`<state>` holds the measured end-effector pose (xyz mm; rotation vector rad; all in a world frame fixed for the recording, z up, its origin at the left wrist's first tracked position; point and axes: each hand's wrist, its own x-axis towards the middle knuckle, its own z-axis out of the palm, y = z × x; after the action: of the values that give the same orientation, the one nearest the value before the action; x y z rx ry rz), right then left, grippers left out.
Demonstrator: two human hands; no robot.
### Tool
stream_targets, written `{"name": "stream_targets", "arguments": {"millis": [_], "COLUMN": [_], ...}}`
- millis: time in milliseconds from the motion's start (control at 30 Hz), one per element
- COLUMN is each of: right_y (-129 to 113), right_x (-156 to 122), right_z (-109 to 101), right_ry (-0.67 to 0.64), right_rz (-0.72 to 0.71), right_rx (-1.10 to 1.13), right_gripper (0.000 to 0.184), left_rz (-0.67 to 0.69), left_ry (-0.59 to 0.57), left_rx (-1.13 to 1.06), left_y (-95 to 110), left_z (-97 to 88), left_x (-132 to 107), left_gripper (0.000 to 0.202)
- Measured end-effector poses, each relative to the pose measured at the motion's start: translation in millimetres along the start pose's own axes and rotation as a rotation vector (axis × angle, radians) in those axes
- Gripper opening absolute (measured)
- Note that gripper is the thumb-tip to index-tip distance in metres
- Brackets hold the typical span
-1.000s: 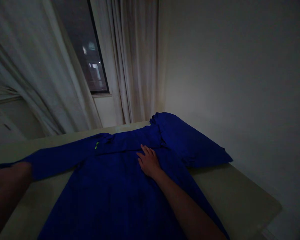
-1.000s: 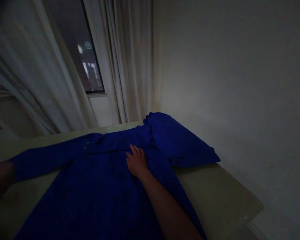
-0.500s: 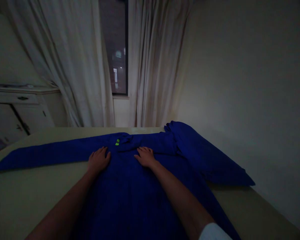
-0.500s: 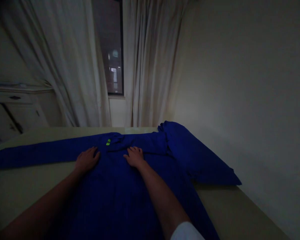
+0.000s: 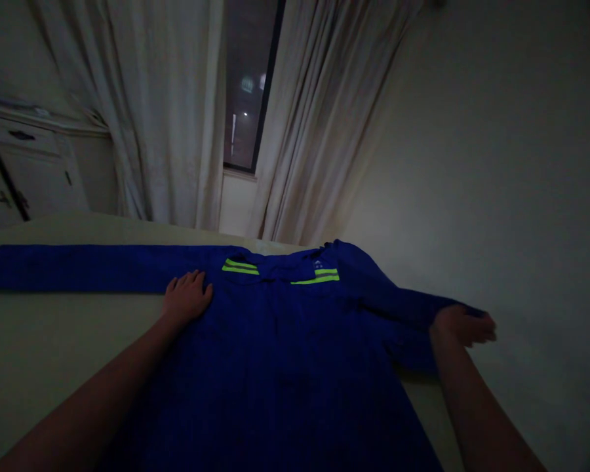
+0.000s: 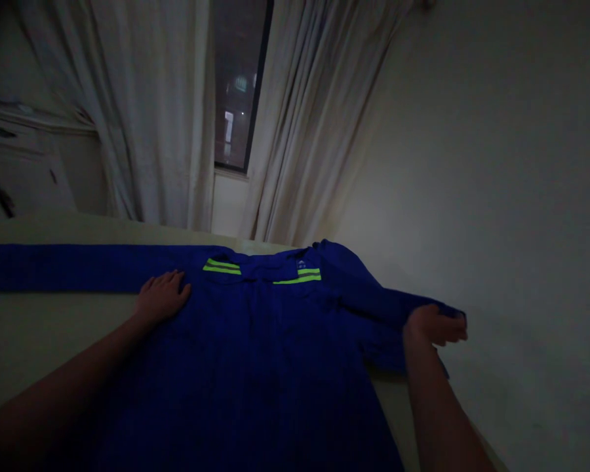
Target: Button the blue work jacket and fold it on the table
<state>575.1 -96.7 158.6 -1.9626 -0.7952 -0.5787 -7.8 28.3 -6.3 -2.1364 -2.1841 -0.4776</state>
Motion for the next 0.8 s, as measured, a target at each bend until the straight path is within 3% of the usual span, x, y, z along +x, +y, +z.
{"name": "stream_targets", "arguments": {"millis": [33,100,133,167,200,267,333,400,467,533,700,800], "right_y": [-0.2,-15.9,-30.5,-48.4,-68.4,-108.3,-140.1,-160.2,-173.6,-188.5,-246.3,-262.9], "right_x": [-7.6,-34.6,-52.7,-72.4,-92.6,-129.8,-156.8,-169.8,-167.8,-152.8,-103.5,-113.7], "right_z": [8.9,41.4,62.1,83.5,103.9,137.7,160.0,174.4,186.6,200.2,230.3,228.8], "right_ry": [0.027,-0.113,-0.25,-0.506,-0.642,-0.799,-0.875,-0.922,-0.953,-0.953,-0.786,-0.771], "right_rz": [0.073,0.046,-0.048,-0.258,-0.39,-0.613,-0.836,-0.959,-0.959,-0.917,-0.713,-0.651], "right_rx": [0.026,0.097,0.134,0.169,0.202,0.182,0.01,-0.123,-0.132,-0.116,0.034,0.283], "right_gripper": [0.049,0.046,0.042,0.042,0.039,0.044,0.055,0.048,0.027,0.017,0.051,0.059], "left_rz": [0.006,0.016,0.017,0.015,0.01,-0.005,-0.017,-0.015,-0.008,-0.005,-0.017,-0.02], "left_ry": [0.002,0.007,0.007,0.005,0.0,-0.013,-0.013,0.007,0.032,0.047,0.051,0.048], "left_rx": [-0.001,-0.002,0.0,0.003,0.006,0.006,-0.007,-0.025,-0.034,-0.037,-0.067,-0.09], "left_y": [0.3,0.5,0.5,0.6,0.8,1.5,2.5,3.4,4.2,4.7,4.1,3.3], "left_z": [-0.7,-1.8,-2.2,-2.7,-3.2,-4.5,-5.8,-6.7,-6.9,-6.4,-4.3,-3.5], "left_x": [-0.3,-0.7,-0.8,-0.9,-1.2,-2.1,-3.5,-4.8,-5.2,-4.9,-3.3,-3.1], "left_gripper": [0.064,0.064,0.064,0.064,0.063,0.062,0.059,0.056,0.054,0.053,0.049,0.05]}}
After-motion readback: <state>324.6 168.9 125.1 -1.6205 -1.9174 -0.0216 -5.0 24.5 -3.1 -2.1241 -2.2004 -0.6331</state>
